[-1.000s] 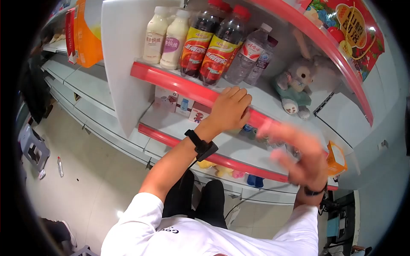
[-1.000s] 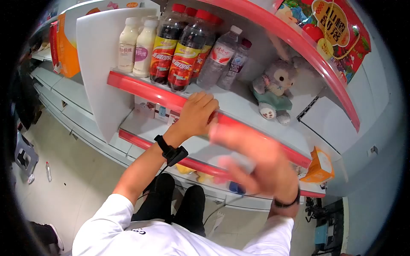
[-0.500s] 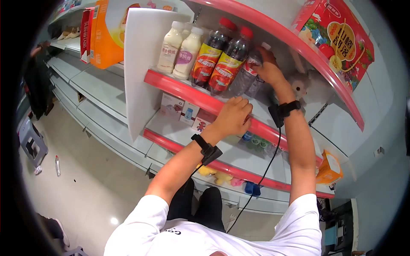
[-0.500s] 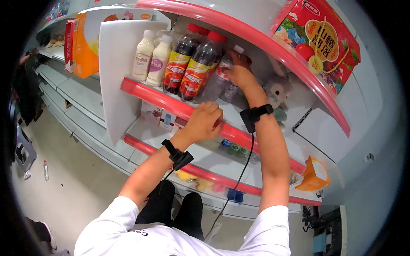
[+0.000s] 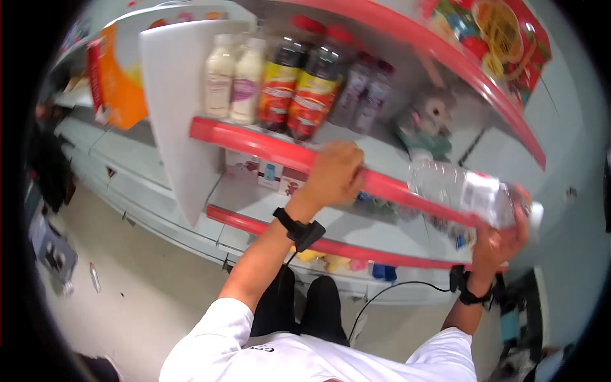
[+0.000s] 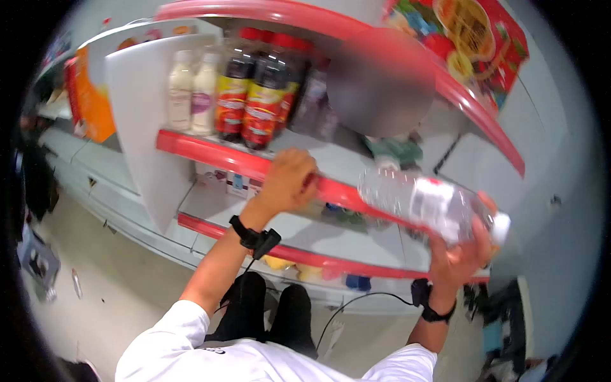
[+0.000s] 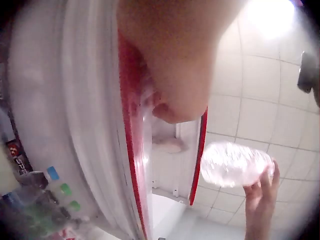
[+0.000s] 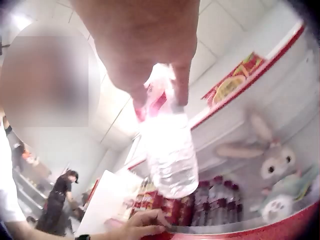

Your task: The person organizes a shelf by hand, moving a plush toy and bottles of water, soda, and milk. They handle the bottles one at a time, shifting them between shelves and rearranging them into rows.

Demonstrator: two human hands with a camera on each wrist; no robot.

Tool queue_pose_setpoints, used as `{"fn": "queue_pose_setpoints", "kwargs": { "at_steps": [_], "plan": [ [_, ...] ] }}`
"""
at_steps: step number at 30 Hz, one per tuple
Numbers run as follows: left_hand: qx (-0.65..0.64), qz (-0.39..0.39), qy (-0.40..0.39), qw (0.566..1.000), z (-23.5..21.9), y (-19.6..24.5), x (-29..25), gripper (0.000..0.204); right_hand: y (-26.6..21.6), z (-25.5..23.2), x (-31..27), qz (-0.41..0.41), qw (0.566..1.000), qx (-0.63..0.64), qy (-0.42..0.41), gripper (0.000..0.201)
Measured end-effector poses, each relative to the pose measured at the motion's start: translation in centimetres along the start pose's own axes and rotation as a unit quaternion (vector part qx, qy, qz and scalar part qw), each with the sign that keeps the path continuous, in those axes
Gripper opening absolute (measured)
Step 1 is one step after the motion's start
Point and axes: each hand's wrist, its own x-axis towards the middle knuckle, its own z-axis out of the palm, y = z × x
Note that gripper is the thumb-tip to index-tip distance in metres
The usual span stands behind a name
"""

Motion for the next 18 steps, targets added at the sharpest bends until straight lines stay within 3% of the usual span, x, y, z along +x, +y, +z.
{"fn": "queue_pose_setpoints", "kwargs": {
  "at_steps": [4, 9, 12, 15, 18],
  "plan": [
    [0.002, 0.021, 0.009, 1.000, 0.7, -0.3, 0.1, 0.020, -5.7, -7.5, -7.6, 0.167, 0.985, 0.037, -0.026, 0.070],
    [0.017, 0.021, -0.014, 1.000, 0.3, 0.4, 0.4, 0.016, -7.7, -10.0, -13.8, 0.274, 0.919, -0.152, -0.238, 0.064],
    [0.030, 0.025, -0.013, 0.999, 0.5, 0.7, 0.4, 0.016, -5.6, -9.7, -16.8, 0.306, 0.882, -0.233, -0.272, 0.060],
    [0.037, 0.023, -0.019, 0.999, 0.6, 0.6, 0.4, 0.016, -0.5, -9.5, -20.1, 0.416, 0.879, -0.147, -0.182, 0.061],
    [0.038, 0.025, -0.023, 0.999, 0.4, 0.8, 0.5, 0.016, 4.6, -8.7, -23.2, 0.469, 0.861, -0.108, -0.163, 0.062]
  ]
}}
